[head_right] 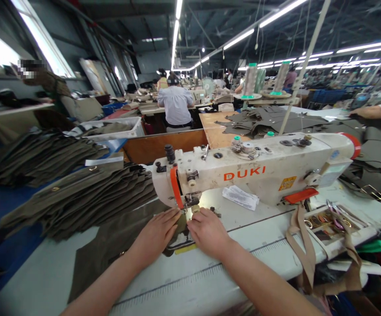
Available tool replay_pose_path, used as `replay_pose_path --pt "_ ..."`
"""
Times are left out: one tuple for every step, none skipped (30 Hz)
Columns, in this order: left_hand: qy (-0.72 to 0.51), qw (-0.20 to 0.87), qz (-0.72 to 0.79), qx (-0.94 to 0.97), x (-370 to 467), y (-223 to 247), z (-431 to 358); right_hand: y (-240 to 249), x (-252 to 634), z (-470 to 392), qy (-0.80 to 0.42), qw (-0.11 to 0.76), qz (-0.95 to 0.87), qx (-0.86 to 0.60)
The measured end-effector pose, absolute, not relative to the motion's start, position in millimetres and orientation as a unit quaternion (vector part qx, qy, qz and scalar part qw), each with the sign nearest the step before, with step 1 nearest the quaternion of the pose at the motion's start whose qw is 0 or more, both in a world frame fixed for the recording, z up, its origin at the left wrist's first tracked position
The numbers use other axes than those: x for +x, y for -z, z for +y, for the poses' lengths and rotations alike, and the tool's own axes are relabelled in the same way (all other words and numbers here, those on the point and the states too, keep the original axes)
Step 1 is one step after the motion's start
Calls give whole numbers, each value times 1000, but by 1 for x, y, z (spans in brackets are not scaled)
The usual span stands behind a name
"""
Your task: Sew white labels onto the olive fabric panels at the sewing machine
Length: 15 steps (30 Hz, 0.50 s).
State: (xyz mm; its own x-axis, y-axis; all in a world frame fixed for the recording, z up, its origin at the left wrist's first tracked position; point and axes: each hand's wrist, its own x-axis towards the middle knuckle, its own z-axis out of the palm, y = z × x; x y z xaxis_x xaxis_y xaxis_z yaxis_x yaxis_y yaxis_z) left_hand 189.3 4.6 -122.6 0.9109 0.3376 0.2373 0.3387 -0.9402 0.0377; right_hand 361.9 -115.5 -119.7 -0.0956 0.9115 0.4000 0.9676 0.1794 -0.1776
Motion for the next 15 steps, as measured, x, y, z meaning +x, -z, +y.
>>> replay_pose_path --pt "117 -3 -177 -977 183 123 1 120 362 -117 67 227 -739 -631" --pt "114 -8 -179 -977 176 124 -3 120 361 -118 67 239 -740 -625" --pt "111 -13 -181 -977 169 125 -8 121 361 -119 66 252 -743 -617" --pt "110 -19 -180 -977 161 125 -14 121 361 -120 62 263 -746 -608" --pt "112 -25 -180 -977 154 125 -20 122 361 -121 59 273 -749 -601" --pt "123 -28 -184 -975 147 123 -26 123 361 -121 55 280 -752 -593" --pt "144 -24 -194 -970 140 120 -32 125 361 -121 51 285 -756 -587" --pt "175 -12 -212 -961 133 115 -37 126 362 -120 50 287 -759 -582" --pt "210 5 -241 -947 125 110 -41 127 362 -120 49 289 -762 -578" --pt "244 26 -275 -930 116 105 -45 128 362 -120 50 290 -764 -575" --pt "266 46 -307 -913 107 101 -47 128 362 -120 52 291 -765 -572" --pt "270 63 -325 -904 95 100 -50 129 362 -121 54 294 -766 -569" --pt "251 76 -322 -909 83 101 -53 130 362 -121 55 297 -767 -567" --pt "220 91 -302 -923 70 107 -55 130 362 -122 56 301 -767 -564" --pt "182 109 -267 -940 57 116 -59 131 362 -122 56 305 -767 -562"
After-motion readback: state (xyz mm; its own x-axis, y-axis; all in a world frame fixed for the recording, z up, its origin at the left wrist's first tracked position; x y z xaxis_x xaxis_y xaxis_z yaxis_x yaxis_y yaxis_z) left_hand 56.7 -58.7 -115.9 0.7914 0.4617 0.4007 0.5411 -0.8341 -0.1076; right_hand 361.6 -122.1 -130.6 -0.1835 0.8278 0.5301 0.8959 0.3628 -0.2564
